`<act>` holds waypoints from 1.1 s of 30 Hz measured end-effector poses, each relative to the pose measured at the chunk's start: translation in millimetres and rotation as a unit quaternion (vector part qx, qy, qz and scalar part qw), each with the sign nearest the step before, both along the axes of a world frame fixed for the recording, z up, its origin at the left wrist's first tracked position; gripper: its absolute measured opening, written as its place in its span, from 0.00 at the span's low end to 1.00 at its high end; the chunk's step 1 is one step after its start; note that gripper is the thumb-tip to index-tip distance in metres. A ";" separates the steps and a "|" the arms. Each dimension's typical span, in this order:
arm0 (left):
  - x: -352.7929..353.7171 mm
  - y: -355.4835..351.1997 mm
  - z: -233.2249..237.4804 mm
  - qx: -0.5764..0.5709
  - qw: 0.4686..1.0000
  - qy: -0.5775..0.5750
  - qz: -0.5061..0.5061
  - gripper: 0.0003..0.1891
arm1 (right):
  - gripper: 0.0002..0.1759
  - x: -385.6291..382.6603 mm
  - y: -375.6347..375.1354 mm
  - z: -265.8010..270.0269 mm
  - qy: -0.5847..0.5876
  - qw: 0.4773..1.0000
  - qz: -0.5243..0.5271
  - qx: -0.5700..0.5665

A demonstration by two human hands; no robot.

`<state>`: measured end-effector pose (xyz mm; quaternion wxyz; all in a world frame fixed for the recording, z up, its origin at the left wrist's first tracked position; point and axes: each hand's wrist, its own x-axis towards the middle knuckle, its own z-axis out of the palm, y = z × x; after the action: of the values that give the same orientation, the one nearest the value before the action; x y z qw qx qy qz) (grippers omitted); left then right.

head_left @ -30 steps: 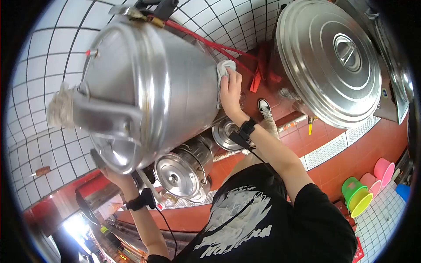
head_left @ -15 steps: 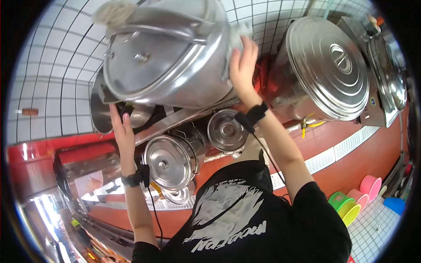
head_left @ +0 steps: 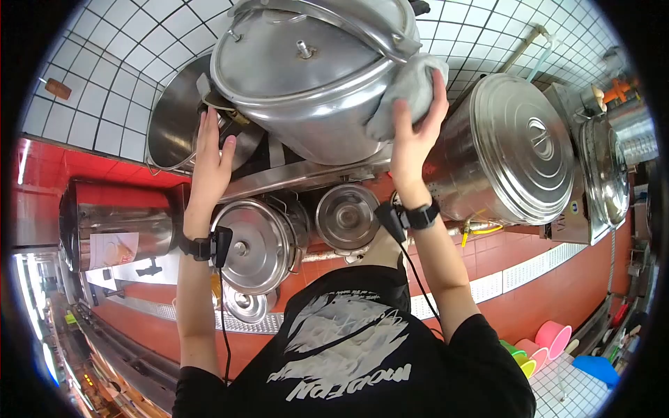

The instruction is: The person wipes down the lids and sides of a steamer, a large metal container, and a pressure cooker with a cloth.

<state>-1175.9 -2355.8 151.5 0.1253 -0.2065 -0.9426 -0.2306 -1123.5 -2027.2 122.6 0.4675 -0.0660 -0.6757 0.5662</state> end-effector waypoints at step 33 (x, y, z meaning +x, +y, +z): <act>-2.7 -15.1 -6.3 0.151 0.988 0.041 0.004 0.26 | 0.22 -6.3 -22.1 -65.3 -0.015 0.525 0.257 0.811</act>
<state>-1178.5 -2370.8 145.2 0.1947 -0.1908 -0.8918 -0.3610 -1129.9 -2049.3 57.3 0.1432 0.5095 -0.8381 -0.1320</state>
